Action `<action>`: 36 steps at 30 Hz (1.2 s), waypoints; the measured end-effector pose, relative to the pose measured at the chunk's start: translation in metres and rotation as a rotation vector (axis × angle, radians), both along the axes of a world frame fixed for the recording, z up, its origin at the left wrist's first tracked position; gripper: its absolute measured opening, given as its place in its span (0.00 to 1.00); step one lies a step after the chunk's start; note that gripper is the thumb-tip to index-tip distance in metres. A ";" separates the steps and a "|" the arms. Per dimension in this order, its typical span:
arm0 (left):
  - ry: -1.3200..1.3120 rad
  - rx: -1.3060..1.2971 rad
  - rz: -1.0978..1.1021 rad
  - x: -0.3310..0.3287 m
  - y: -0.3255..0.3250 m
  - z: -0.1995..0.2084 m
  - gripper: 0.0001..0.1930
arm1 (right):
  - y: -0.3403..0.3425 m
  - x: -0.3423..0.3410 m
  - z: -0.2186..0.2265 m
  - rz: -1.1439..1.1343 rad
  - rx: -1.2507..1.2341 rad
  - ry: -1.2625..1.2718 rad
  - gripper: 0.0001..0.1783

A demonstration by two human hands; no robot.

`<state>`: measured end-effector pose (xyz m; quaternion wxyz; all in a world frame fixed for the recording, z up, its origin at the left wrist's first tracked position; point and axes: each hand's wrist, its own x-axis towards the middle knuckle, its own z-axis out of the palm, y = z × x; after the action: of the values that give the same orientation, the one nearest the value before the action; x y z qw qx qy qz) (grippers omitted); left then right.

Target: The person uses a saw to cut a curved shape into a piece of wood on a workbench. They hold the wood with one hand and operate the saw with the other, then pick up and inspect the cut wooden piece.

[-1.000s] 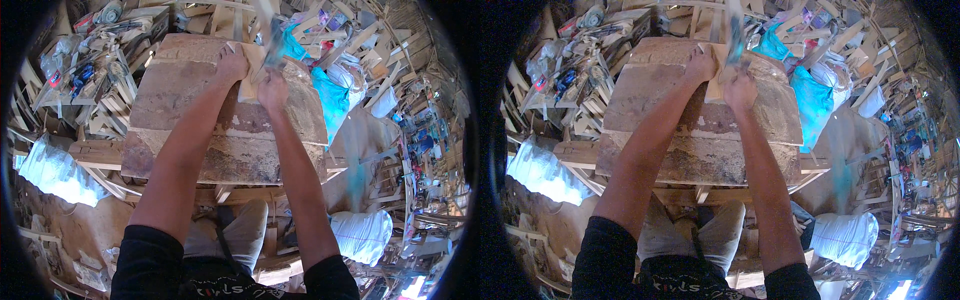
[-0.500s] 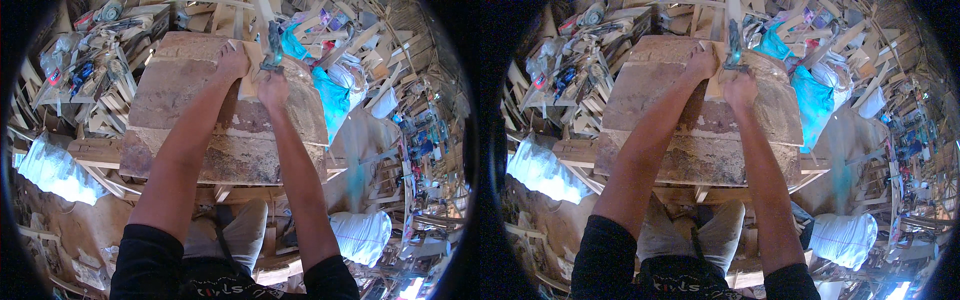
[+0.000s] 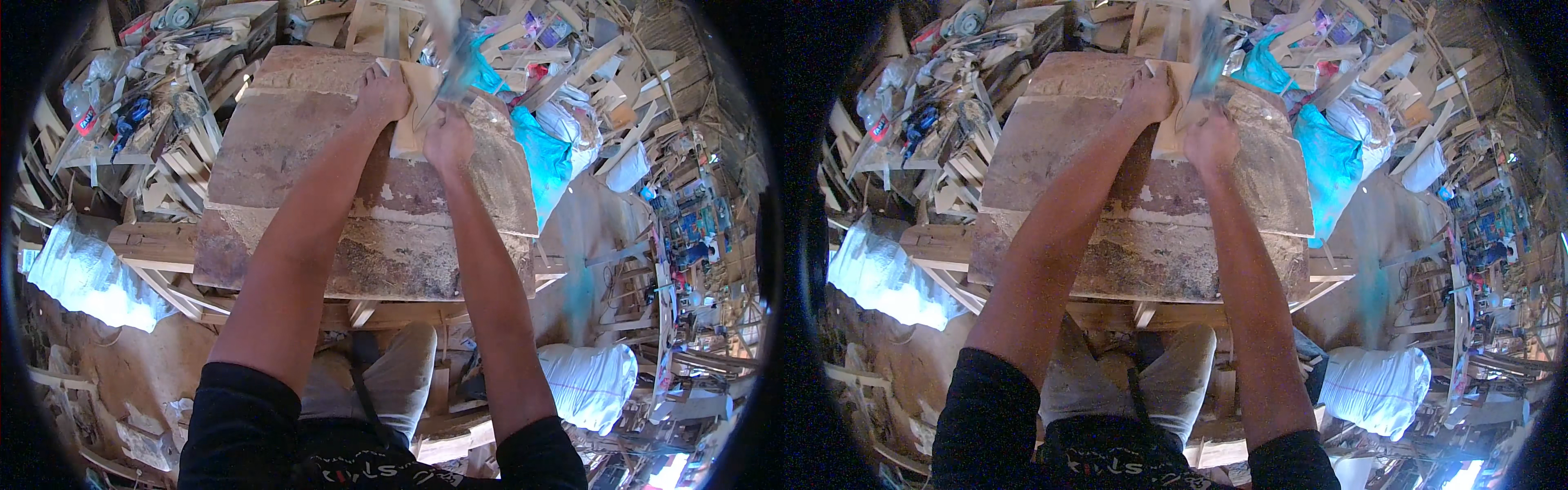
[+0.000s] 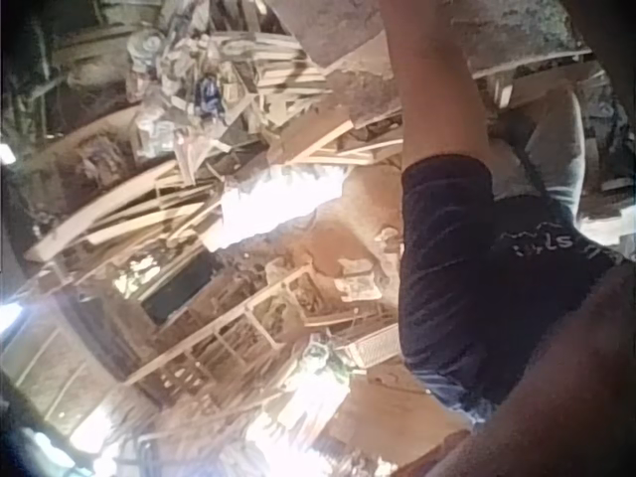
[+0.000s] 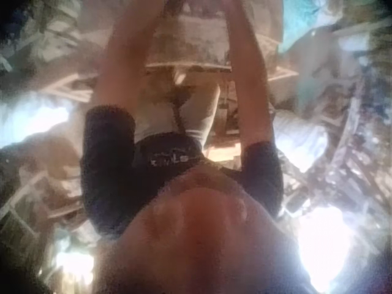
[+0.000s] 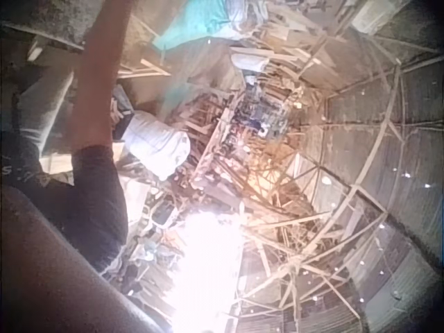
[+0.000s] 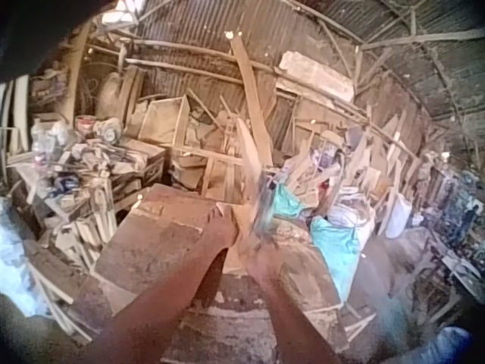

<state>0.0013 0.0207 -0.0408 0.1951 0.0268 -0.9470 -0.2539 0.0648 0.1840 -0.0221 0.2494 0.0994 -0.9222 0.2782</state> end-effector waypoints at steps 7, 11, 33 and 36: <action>0.054 -0.003 0.007 -0.006 0.000 -0.005 0.35 | 0.000 -0.007 -0.001 -0.043 0.060 -0.020 0.22; 0.005 -0.023 -0.008 -0.005 0.002 -0.003 0.36 | 0.005 -0.008 0.001 -0.058 0.111 -0.143 0.23; -0.001 -0.010 -0.048 -0.020 -0.001 -0.003 0.35 | 0.003 -0.014 -0.003 -0.103 0.101 -0.057 0.18; -0.019 -0.023 -0.039 -0.027 -0.005 -0.004 0.36 | 0.000 -0.011 0.002 -0.095 0.078 -0.074 0.20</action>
<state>-0.0258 0.0155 -0.0452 0.1816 0.0084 -0.9520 -0.2464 0.0540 0.1841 -0.0204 0.2238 0.0549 -0.9447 0.2334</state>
